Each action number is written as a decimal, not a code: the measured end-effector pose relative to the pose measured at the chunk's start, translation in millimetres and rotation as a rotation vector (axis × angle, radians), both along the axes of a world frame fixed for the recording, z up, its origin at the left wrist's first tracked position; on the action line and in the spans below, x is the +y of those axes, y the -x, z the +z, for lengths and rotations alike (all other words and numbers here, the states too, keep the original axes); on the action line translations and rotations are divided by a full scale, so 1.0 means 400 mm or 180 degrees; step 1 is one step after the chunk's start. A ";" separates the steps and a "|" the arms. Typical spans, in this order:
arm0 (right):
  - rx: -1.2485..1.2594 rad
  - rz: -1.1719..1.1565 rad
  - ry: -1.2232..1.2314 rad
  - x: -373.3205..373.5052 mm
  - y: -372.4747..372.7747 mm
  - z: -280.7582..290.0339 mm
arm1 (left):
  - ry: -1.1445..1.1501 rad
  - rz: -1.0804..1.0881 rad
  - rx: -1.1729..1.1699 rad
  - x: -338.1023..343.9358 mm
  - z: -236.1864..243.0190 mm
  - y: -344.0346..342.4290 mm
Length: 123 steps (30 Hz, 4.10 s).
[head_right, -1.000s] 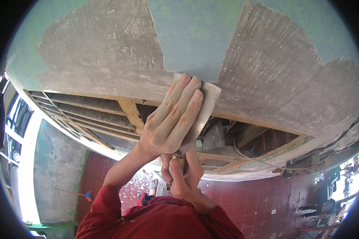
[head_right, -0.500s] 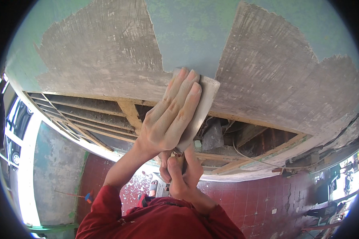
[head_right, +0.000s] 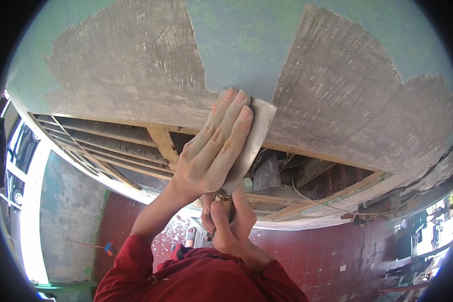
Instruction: The person stands on a ladder and uses a trowel to apply plaster to a damaged ceiling area. They repeatedly spread and smooth the material over exposed wooden beams and a light green surface, working methodically across the section.
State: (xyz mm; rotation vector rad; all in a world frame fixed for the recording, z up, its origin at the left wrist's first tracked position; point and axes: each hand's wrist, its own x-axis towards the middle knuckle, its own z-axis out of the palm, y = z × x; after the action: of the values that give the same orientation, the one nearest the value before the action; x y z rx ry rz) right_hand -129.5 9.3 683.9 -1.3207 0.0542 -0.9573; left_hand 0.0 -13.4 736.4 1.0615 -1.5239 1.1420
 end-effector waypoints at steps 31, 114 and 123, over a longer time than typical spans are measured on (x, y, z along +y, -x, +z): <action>-0.0037 -0.0020 -0.0001 -0.007 0.016 0.033 | 0.0138 0.0005 0.0200 -0.006 0.018 0.016; -0.0357 0.0481 -0.0095 -0.019 0.065 -0.099 | -0.0930 -0.1473 0.2615 0.155 -0.146 0.047; -0.0168 0.0196 -0.0316 -0.001 -0.005 -0.030 | -0.1688 -0.3023 0.3820 0.069 -0.025 0.035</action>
State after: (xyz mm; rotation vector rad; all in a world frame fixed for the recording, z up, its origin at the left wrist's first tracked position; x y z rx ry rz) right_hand -127.4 9.1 672.0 -1.1987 0.0202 -0.9251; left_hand -13.9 14.3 726.6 0.8610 -1.0344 -0.5573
